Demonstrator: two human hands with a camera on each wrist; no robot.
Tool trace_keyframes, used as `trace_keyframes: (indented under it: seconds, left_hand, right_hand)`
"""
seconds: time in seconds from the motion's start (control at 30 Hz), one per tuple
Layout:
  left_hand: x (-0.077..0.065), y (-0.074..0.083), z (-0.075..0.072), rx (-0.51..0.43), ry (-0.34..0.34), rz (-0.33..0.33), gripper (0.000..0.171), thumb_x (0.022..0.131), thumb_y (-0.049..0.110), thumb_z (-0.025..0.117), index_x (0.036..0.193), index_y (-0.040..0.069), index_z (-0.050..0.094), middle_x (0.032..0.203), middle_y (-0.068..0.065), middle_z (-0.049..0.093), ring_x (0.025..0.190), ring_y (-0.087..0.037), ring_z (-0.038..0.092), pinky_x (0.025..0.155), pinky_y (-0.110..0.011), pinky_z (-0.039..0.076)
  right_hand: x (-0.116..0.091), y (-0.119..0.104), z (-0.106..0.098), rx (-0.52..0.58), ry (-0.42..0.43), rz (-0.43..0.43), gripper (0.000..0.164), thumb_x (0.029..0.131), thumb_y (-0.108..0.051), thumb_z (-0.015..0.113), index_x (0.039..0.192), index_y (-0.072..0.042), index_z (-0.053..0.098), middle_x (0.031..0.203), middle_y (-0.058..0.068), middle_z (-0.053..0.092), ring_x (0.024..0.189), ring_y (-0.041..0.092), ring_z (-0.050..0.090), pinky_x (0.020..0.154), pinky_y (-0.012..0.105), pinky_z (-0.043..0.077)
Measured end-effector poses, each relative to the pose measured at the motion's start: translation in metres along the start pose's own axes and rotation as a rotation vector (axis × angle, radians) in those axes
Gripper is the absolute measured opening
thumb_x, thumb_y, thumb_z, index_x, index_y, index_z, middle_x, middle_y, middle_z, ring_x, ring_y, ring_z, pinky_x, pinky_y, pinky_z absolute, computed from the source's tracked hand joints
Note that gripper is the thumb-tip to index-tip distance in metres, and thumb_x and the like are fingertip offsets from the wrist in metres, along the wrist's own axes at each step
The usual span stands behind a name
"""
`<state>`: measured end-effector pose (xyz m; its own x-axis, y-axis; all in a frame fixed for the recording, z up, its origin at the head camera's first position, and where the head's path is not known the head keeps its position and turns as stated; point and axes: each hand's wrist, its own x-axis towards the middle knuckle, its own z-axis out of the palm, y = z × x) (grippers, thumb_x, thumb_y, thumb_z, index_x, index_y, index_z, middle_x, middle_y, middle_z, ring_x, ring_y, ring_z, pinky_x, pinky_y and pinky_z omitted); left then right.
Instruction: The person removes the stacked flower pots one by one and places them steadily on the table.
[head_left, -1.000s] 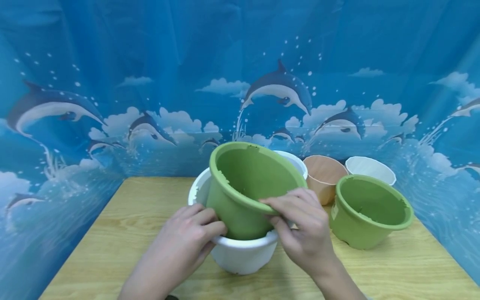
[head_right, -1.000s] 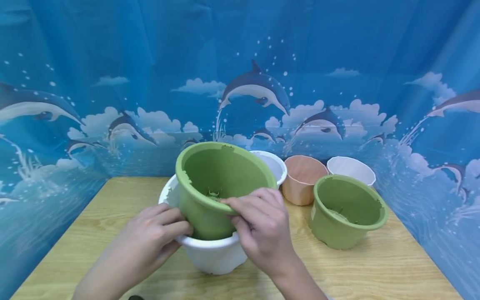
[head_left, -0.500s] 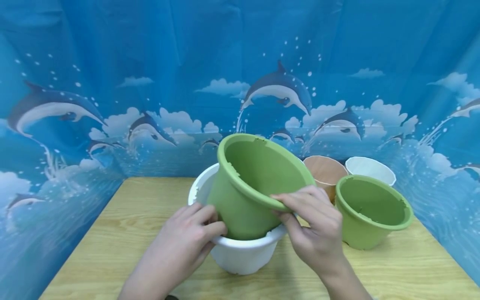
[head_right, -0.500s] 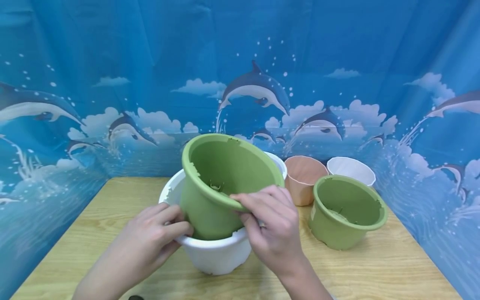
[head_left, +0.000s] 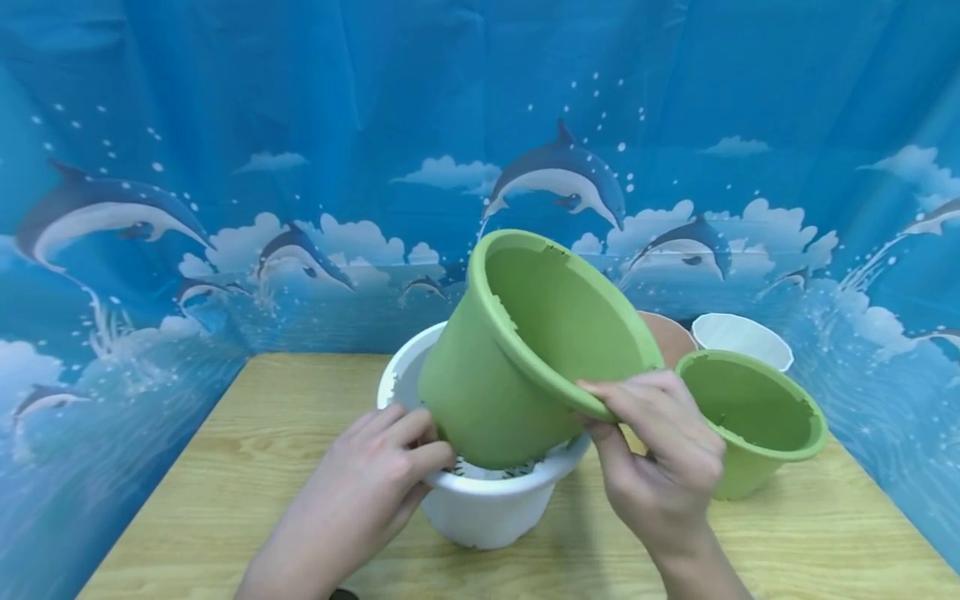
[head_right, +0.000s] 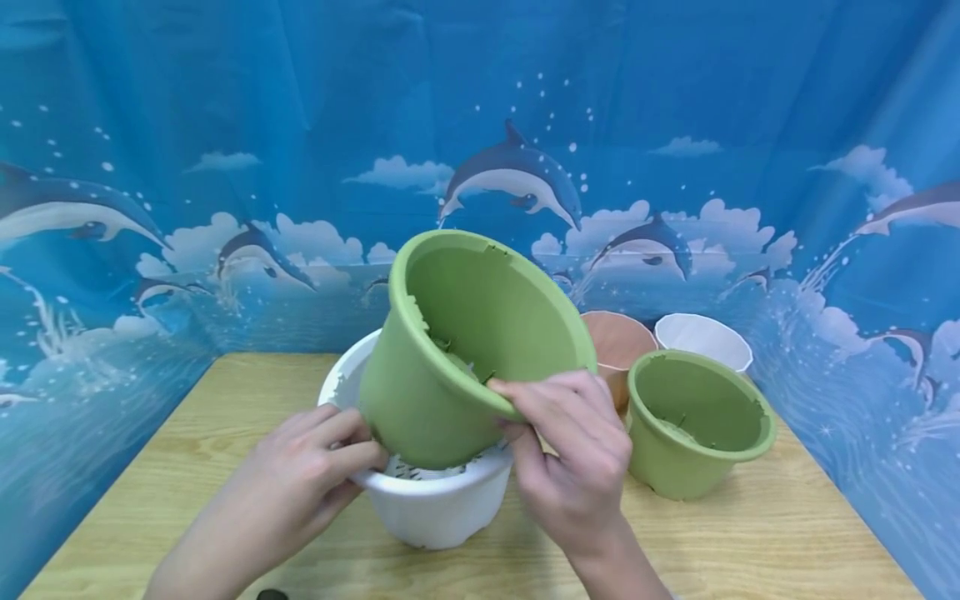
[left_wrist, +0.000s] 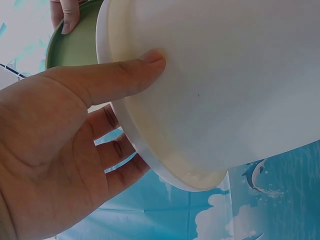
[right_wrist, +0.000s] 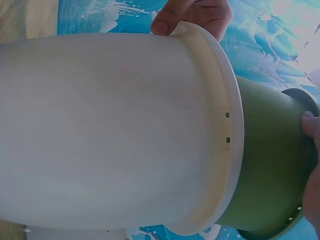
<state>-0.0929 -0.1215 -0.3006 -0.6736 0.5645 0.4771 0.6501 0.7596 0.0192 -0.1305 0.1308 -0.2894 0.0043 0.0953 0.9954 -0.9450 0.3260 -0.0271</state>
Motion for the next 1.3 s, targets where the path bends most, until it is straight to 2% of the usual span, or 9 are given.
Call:
trace_keyframes:
  seconds: [0.43, 0.8, 1.3]
  left_hand:
    - [0.0, 0.001, 0.0, 0.001, 0.004, -0.001, 0.02, 0.079, 0.019, 0.084, 0.092, 0.029, 0.072, 0.093, 0.013, 0.057, 0.083, -0.008, 0.05, 0.073, -0.03, 0.047]
    - [0.0, 0.0, 0.0, 0.002, -0.009, -0.013, 0.02, 0.079, 0.02, 0.085, 0.091, 0.029, 0.071, 0.093, 0.013, 0.057, 0.084, -0.008, 0.05, 0.075, -0.031, 0.047]
    - [-0.001, 0.0, 0.002, 0.0, 0.009, -0.003, 0.02, 0.078, 0.022, 0.084, 0.091, 0.029, 0.071, 0.092, 0.013, 0.057, 0.084, -0.008, 0.05, 0.073, -0.03, 0.045]
  right_hand:
    - [0.007, 0.0, -0.007, 0.022, 0.117, 0.043, 0.021, 0.077, -0.005, 0.083, 0.076, 0.013, 0.072, 0.071, 0.017, 0.071, 0.07, 0.018, 0.059, 0.075, 0.024, 0.047]
    - [0.015, -0.004, -0.008, -0.014, 0.293, 0.048, 0.024, 0.07, -0.003, 0.087, 0.071, 0.014, 0.07, 0.069, 0.017, 0.071, 0.068, 0.015, 0.062, 0.076, 0.026, 0.047]
    - [0.021, -0.005, -0.011, -0.015, 0.409, 0.11, 0.03, 0.068, -0.006, 0.089, 0.07, 0.015, 0.069, 0.07, 0.016, 0.072, 0.069, 0.01, 0.058, 0.076, 0.023, 0.045]
